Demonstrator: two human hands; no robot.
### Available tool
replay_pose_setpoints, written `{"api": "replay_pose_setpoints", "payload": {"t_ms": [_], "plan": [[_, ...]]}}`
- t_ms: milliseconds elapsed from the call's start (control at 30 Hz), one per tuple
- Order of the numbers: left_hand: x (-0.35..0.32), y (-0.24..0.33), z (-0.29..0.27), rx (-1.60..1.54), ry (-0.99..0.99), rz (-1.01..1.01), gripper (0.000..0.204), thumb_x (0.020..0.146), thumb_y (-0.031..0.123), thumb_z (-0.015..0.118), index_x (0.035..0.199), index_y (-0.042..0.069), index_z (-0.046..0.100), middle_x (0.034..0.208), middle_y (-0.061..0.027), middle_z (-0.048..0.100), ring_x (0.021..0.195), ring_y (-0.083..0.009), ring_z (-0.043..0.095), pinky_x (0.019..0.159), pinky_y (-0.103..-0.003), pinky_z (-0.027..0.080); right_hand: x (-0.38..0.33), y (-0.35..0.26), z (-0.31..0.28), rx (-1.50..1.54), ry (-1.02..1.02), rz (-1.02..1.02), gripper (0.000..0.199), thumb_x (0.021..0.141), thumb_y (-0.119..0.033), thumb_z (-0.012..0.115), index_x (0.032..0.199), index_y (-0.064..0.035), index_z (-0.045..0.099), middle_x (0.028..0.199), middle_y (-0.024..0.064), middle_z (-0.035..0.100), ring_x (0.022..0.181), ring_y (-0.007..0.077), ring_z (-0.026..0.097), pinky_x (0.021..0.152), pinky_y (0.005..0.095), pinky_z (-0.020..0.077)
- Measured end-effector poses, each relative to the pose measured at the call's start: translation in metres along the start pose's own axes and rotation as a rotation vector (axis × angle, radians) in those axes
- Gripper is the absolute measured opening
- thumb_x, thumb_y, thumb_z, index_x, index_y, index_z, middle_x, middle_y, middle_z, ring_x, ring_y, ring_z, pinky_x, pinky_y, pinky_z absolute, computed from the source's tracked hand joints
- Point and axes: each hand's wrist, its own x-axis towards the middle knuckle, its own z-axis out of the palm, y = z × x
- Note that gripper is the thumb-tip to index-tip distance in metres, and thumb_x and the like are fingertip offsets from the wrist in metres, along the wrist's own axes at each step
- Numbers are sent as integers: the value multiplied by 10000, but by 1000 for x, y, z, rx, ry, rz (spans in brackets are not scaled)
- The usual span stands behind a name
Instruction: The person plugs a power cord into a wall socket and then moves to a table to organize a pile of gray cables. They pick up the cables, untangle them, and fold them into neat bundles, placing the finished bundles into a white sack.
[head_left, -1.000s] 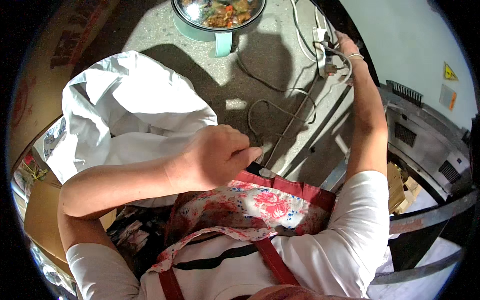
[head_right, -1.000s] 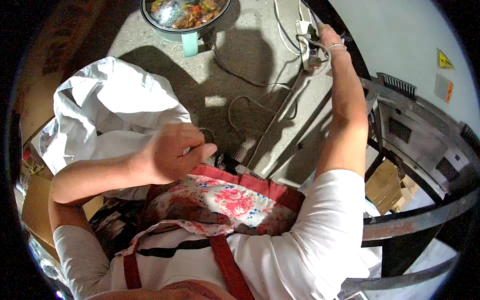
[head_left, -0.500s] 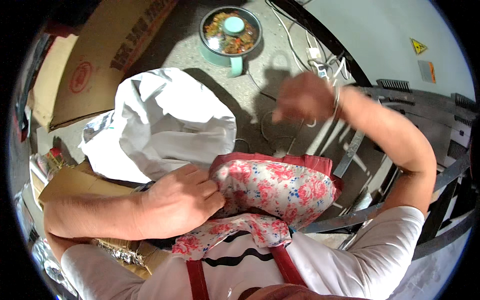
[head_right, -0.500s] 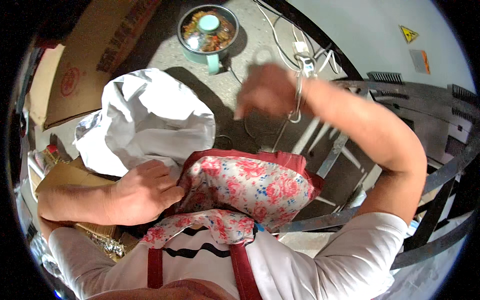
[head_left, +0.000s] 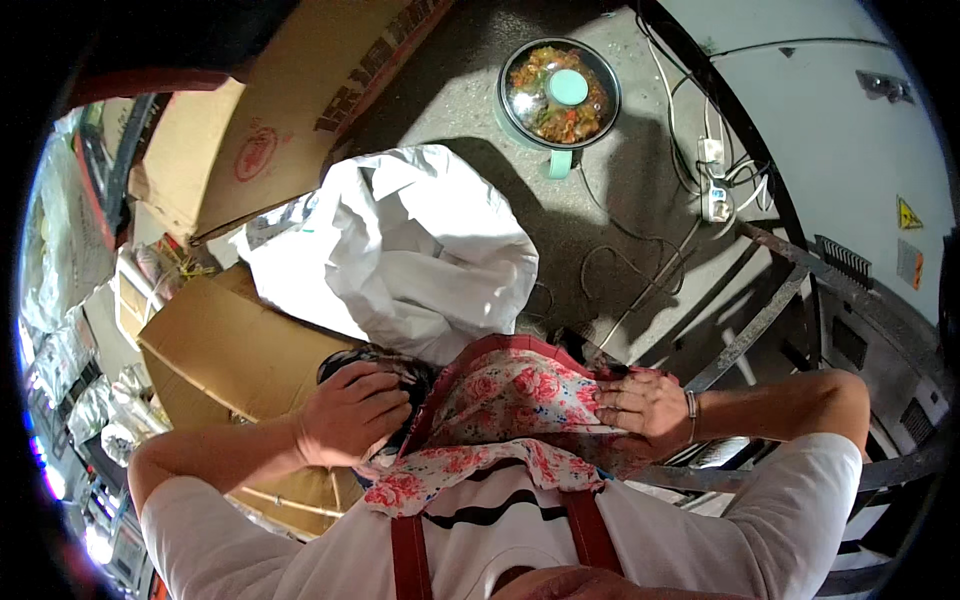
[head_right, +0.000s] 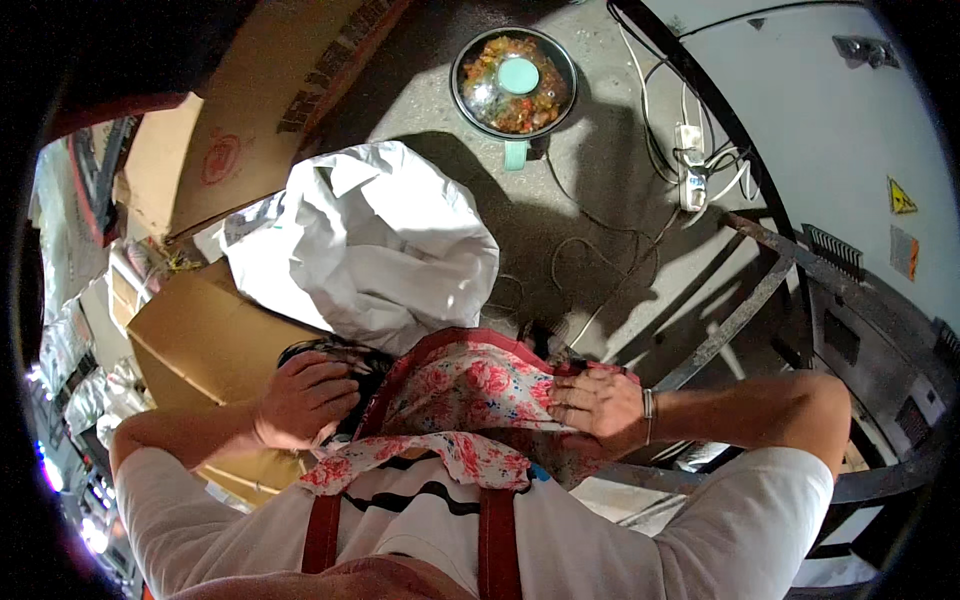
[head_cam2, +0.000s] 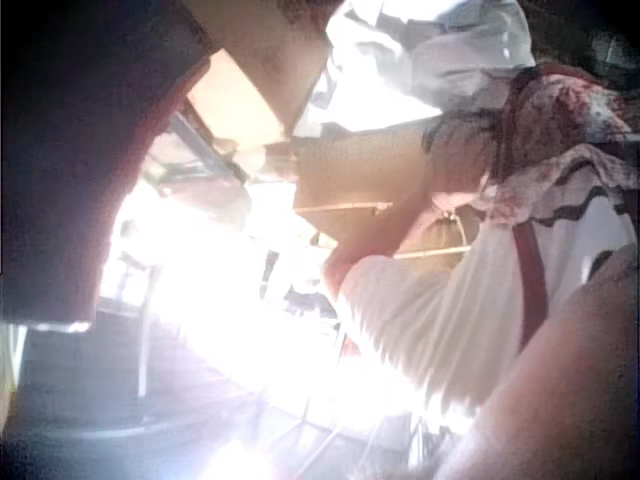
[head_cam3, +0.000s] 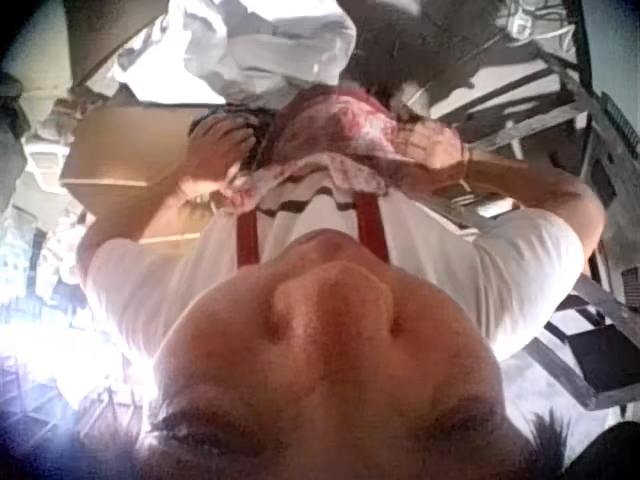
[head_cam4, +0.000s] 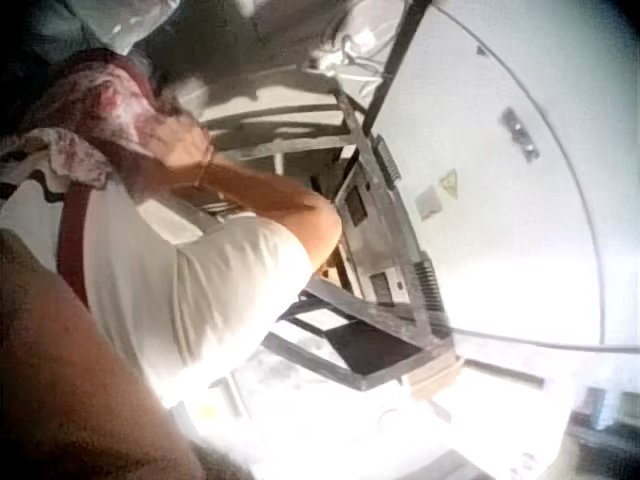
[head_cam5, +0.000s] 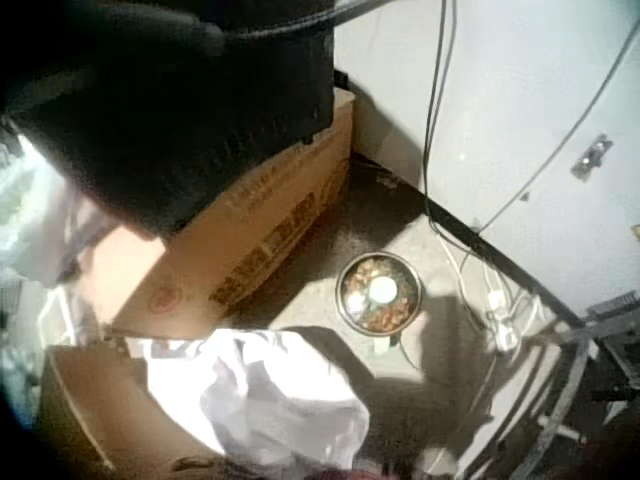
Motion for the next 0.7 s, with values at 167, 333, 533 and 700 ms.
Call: {"api": "replay_pose_setpoints", "payload": {"t_ms": [167,333,533,700], "plan": [[-2,5,-10,-124,155,-40,100,643,102,641,739,72,637,797,-59,624,816,-242,586,747,-385,461,0,-5,-1,57,-34,-63,340,707,-260,619,1000,-88,604,1084,73,559,1011,253,534,832,384,436],[-21,11,-8,-228,131,-129,87,667,113,624,679,73,547,732,-64,559,744,-251,554,664,-356,443,6,-31,6,-18,-75,19,303,756,-301,577,1003,-134,630,979,50,582,868,214,558,722,371,470],[-57,38,5,-204,114,-289,166,736,210,611,656,81,544,679,-70,526,726,-254,539,635,-361,433,20,-67,10,-114,-210,241,196,783,-253,543,862,-104,644,805,74,601,752,253,591,627,379,475],[-80,74,19,-237,158,-404,224,752,259,600,641,73,543,684,-71,533,754,-251,542,630,-364,439,57,-6,35,-327,-251,783,254,836,-309,471,837,-111,630,817,146,619,769,306,608,663,401,487]]}}
